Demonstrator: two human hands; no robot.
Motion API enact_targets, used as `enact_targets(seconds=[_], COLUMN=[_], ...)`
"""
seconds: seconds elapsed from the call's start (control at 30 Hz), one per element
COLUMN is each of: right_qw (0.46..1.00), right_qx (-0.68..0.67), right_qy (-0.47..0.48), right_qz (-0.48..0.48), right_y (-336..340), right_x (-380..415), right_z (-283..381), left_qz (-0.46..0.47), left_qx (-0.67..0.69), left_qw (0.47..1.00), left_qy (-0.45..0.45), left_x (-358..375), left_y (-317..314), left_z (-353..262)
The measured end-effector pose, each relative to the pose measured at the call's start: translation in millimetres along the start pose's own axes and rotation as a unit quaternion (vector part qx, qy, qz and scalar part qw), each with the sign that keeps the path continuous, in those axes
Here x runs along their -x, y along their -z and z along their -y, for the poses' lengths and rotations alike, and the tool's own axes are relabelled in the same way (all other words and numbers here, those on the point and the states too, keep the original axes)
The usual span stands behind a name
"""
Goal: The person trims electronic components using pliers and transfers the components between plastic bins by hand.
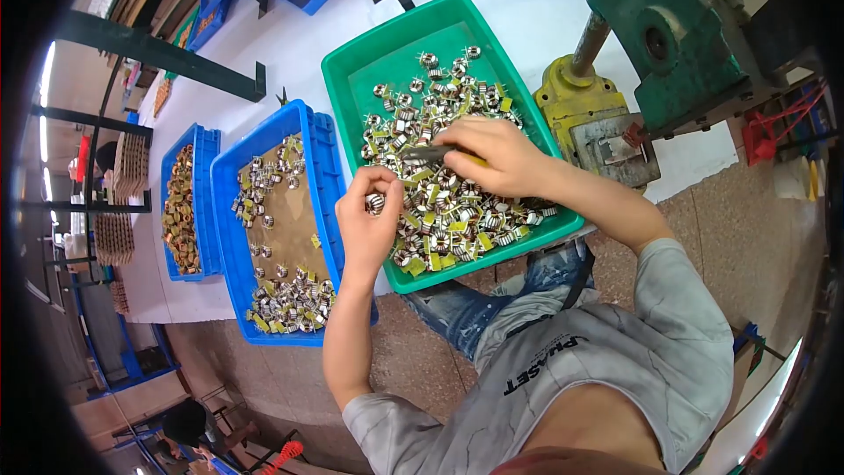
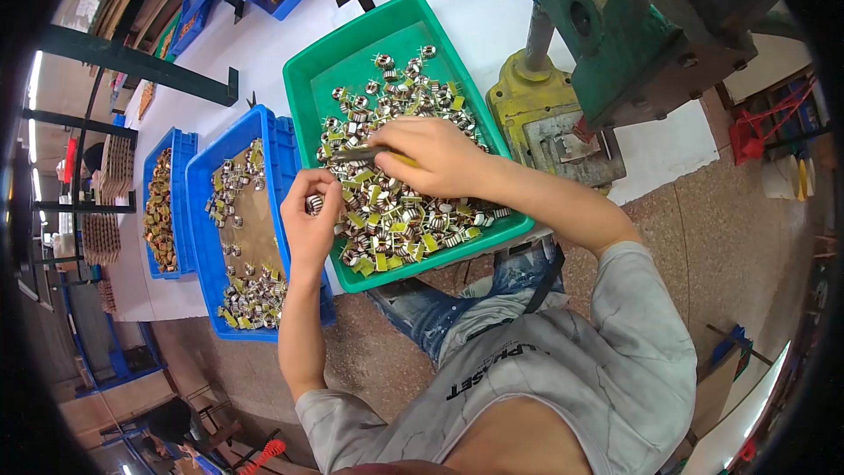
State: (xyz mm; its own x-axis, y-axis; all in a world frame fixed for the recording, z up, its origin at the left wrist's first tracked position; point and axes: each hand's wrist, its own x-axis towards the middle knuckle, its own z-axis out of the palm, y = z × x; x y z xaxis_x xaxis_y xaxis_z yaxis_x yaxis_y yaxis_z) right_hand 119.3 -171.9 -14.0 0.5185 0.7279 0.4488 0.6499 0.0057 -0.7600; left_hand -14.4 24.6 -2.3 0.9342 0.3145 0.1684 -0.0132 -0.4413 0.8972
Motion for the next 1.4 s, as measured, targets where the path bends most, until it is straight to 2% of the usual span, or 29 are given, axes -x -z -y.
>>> enact_targets(seconds=[0.07,0.1,0.17,0.23,0.43,0.57,0.6,0.67,0.73,0.93,1.07,1.27,1.4], right_qw=[0.994,0.994,0.97,0.918,0.902,0.984,0.984,0.997,0.992,0.988,0.992,0.985,0.988], right_qx=[-0.05,-0.05,-0.213,-0.371,-0.403,-0.148,-0.148,-0.035,0.077,0.092,0.067,0.109,0.089], right_qy=[-0.096,-0.096,-0.113,-0.121,-0.122,-0.074,-0.075,-0.003,0.07,0.103,0.099,0.115,0.099], right_qz=[0.023,0.023,-0.021,-0.067,-0.1,-0.068,-0.07,-0.075,-0.076,-0.073,-0.046,-0.062,-0.074], right_y=[6,5,1,-3,4,6,6,2,-3,-6,-11,-16,-15], right_x=[-1,0,-1,-2,-8,-6,-6,-4,-4,-3,-1,0,1], right_z=[4,3,-4,-8,-6,-2,-4,-10,-14,-10,-12,-9,-8], left_qz=[-0.023,-0.022,-0.021,-0.018,0.1,0.075,0.077,0.048,0.015,-0.007,-0.021,-0.009,0.019], left_qx=[-0.106,-0.106,-0.144,-0.185,-0.23,-0.153,-0.153,-0.008,0.137,0.175,0.14,0.146,0.045], left_qw=[0.992,0.992,0.989,0.982,0.968,0.985,0.985,0.997,0.986,0.981,0.988,0.986,0.999], left_qy=[-0.059,-0.059,-0.04,-0.024,-0.006,0.008,0.007,0.052,0.098,0.083,0.056,0.076,0.022], left_x=[-3,-4,-8,-14,-33,-29,-28,-24,-20,-11,-7,-2,-1], left_y=[-2,-2,-3,-3,-6,-1,-1,0,2,-2,-15,-15,-16], left_z=[1,0,-8,-15,-19,2,3,7,11,4,-13,-6,-9])
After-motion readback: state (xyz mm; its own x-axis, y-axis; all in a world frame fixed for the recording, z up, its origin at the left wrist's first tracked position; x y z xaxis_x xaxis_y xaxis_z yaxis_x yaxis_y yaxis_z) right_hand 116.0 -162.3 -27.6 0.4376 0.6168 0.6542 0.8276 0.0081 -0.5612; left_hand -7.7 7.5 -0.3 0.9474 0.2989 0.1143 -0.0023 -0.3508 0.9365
